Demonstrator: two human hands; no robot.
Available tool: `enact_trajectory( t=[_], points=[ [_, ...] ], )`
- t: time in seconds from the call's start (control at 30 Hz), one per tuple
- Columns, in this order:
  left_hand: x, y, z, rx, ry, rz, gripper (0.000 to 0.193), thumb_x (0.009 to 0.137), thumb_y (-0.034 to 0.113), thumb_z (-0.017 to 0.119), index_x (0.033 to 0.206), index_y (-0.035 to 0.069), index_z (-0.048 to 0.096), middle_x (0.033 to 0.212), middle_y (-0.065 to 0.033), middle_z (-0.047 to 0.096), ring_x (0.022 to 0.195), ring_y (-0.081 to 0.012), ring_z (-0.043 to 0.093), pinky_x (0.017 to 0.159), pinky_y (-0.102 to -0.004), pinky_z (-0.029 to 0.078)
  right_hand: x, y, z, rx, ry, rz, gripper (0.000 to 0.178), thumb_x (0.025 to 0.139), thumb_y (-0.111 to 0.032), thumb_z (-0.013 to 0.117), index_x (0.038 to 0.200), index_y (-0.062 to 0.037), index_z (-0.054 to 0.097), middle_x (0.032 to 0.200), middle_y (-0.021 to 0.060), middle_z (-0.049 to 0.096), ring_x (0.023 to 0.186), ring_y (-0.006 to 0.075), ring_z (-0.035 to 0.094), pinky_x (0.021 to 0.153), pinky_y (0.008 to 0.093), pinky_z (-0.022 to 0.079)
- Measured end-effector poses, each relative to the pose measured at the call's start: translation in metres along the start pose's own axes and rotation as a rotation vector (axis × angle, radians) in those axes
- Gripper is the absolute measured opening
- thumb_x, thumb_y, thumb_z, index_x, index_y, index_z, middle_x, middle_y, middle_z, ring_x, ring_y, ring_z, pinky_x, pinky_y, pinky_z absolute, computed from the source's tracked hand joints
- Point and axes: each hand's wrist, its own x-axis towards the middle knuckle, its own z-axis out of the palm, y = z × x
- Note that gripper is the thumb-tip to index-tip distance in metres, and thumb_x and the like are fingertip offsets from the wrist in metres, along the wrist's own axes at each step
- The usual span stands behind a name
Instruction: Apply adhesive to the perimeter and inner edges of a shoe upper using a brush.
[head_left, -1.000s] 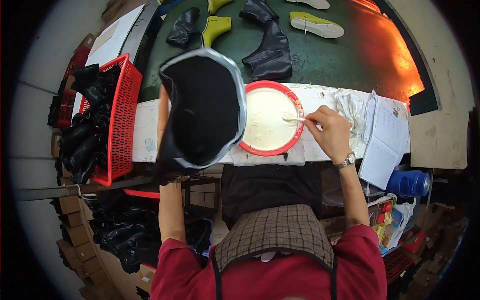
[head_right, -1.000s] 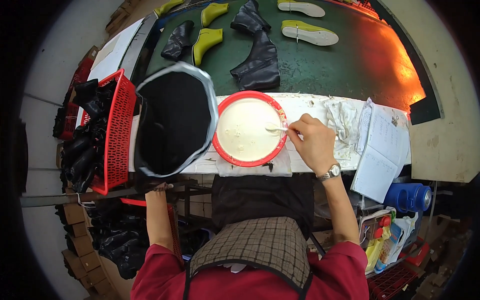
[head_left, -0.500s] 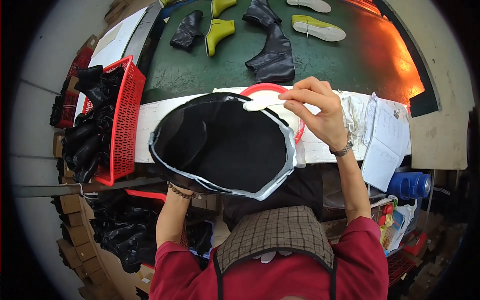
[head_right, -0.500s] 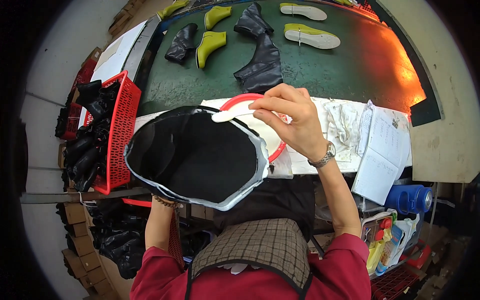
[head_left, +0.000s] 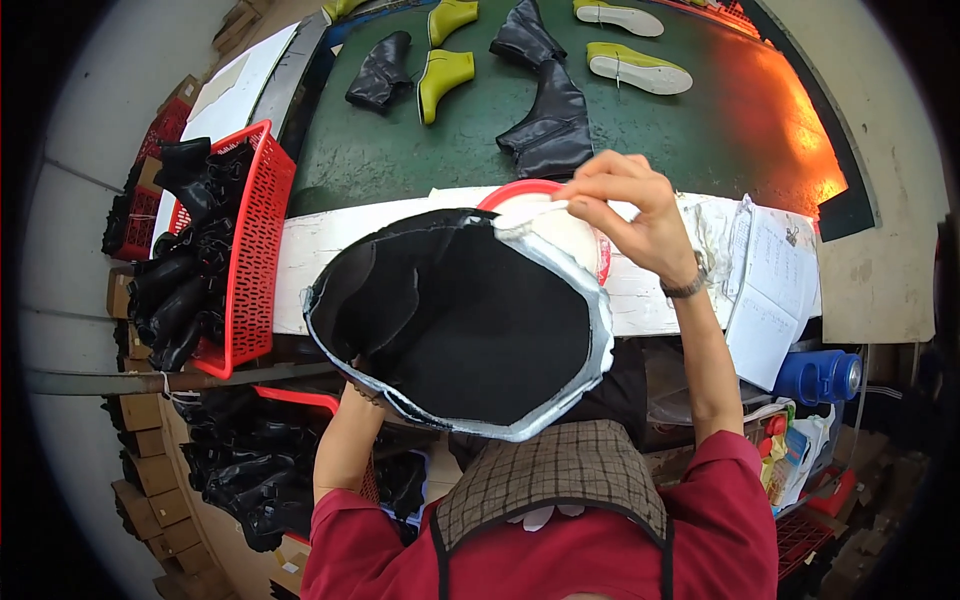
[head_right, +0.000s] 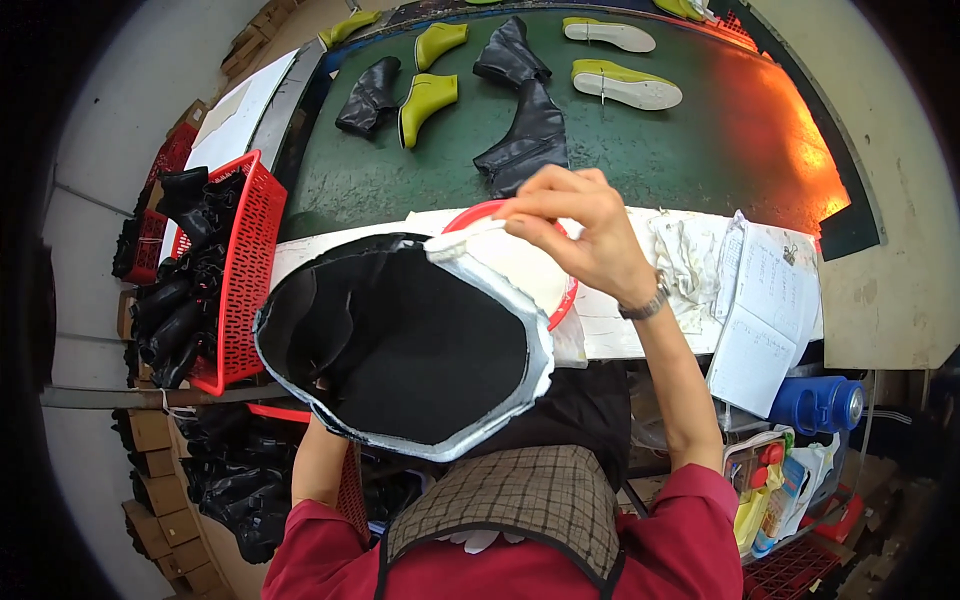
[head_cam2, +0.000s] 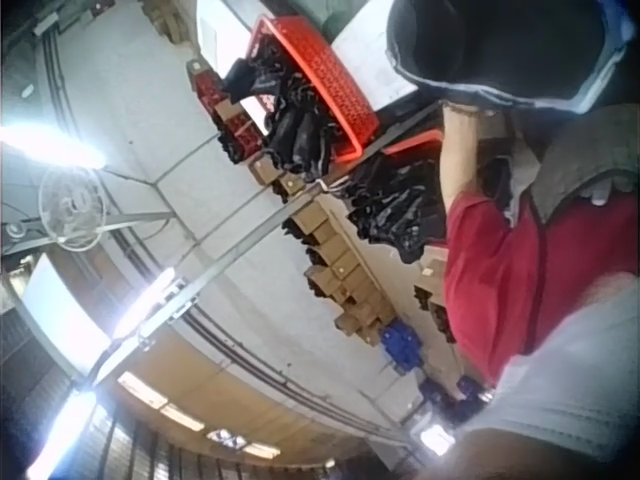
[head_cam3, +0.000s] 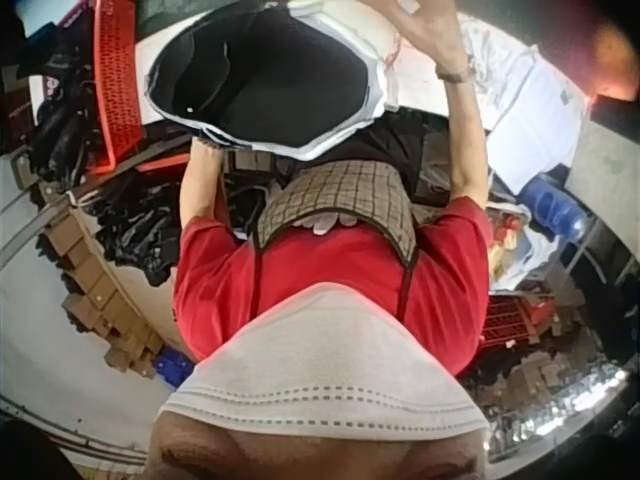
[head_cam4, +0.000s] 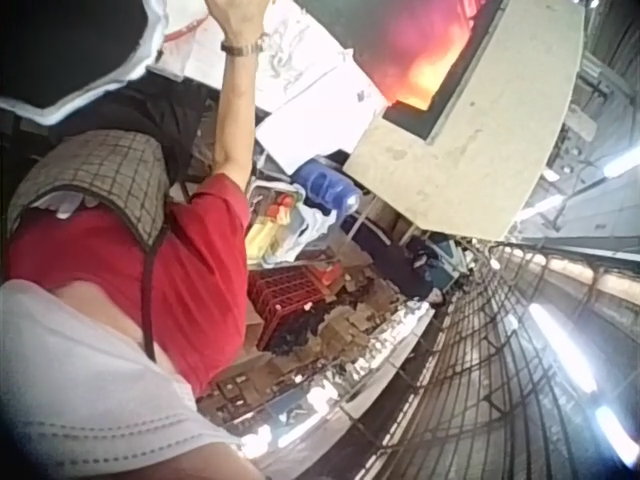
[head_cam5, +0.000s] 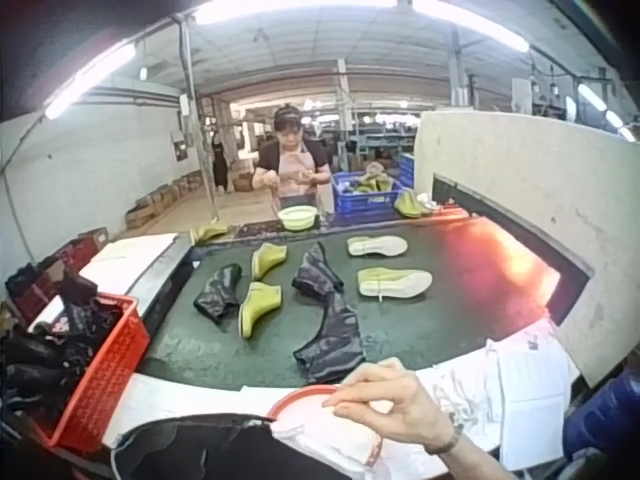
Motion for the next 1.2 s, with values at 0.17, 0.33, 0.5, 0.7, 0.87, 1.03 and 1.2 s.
enact_trajectory(
  t=[0.17,0.33,0.5,0.7,0.87,1.03,1.2],
  points=[
    [-0.005,-0.005,-0.002,0.009,-0.017,-0.031,0.056,0.107,0.016,0.060,0.155,-0.002,0.038,0.140,-0.0125,0.061,0.114,-0.0160,0.064,0.095,-0.0290,0.054,0.026,-0.005,0.011,0.005,-0.010,-0.059,0.012,0.088,-0.014,0.080,0.099,-0.0100,0.082,0.089,0.0014,0.070,0.084,0.0165,0.063,0.085,0.0316,0.040],
    [0.004,-0.013,-0.018,0.001,-0.018,-0.061,0.055,0.107,0.015,0.059,0.155,-0.002,0.039,0.140,-0.0125,0.061,0.114,-0.0160,0.064,0.094,-0.0290,0.054,0.008,0.002,0.006,-0.070,0.001,-0.020,0.014,0.087,-0.015,0.081,0.100,-0.0108,0.082,0.089,0.0003,0.069,0.085,0.0154,0.063,0.084,0.0314,0.040],
    [-0.004,-0.017,-0.024,-0.003,-0.025,-0.104,0.054,0.107,0.015,0.059,0.155,-0.002,0.039,0.140,-0.0125,0.061,0.113,-0.0161,0.064,0.094,-0.0291,0.054,0.020,0.005,0.014,-0.015,-0.026,-0.037,0.014,0.087,-0.015,0.082,0.100,-0.0112,0.083,0.090,0.0004,0.070,0.086,0.0153,0.063,0.085,0.0327,0.040],
    [-0.010,-0.033,-0.012,0.005,-0.026,-0.129,0.053,0.107,0.015,0.059,0.154,-0.002,0.040,0.140,-0.0126,0.061,0.113,-0.0161,0.064,0.094,-0.0291,0.055,0.057,0.008,0.026,0.089,-0.077,-0.202,0.012,0.089,-0.021,0.081,0.097,-0.0121,0.083,0.086,0.0014,0.070,0.076,0.0157,0.063,0.077,0.0313,0.042],
    [-0.011,-0.045,-0.005,0.020,-0.018,-0.152,0.053,0.107,0.015,0.058,0.154,-0.003,0.041,0.140,-0.0126,0.061,0.113,-0.0161,0.064,0.094,-0.0292,0.055,0.083,0.008,0.026,0.145,-0.259,-0.246,0.012,0.090,-0.022,0.081,0.096,-0.0124,0.083,0.086,0.0001,0.070,0.077,0.0151,0.062,0.078,0.0315,0.040],
    [-0.017,-0.053,0.000,0.025,-0.040,-0.182,0.052,0.107,0.015,0.058,0.153,-0.003,0.041,0.140,-0.0127,0.061,0.113,-0.0162,0.064,0.093,-0.0292,0.055,0.104,0.002,0.042,0.070,-0.335,-0.399,0.012,0.090,-0.025,0.081,0.096,-0.0150,0.083,0.090,-0.0038,0.067,0.084,0.0125,0.061,0.088,0.0329,0.035],
    [-0.010,-0.064,0.003,0.028,-0.064,-0.210,0.051,0.107,0.014,0.058,0.153,-0.003,0.042,0.140,-0.0127,0.061,0.112,-0.0162,0.065,0.093,-0.0293,0.055,0.119,-0.012,0.049,0.207,-0.339,-0.420,0.012,0.090,-0.020,0.081,0.100,-0.0137,0.083,0.090,-0.0018,0.067,0.086,0.0137,0.062,0.090,0.0323,0.041]
  ],
)
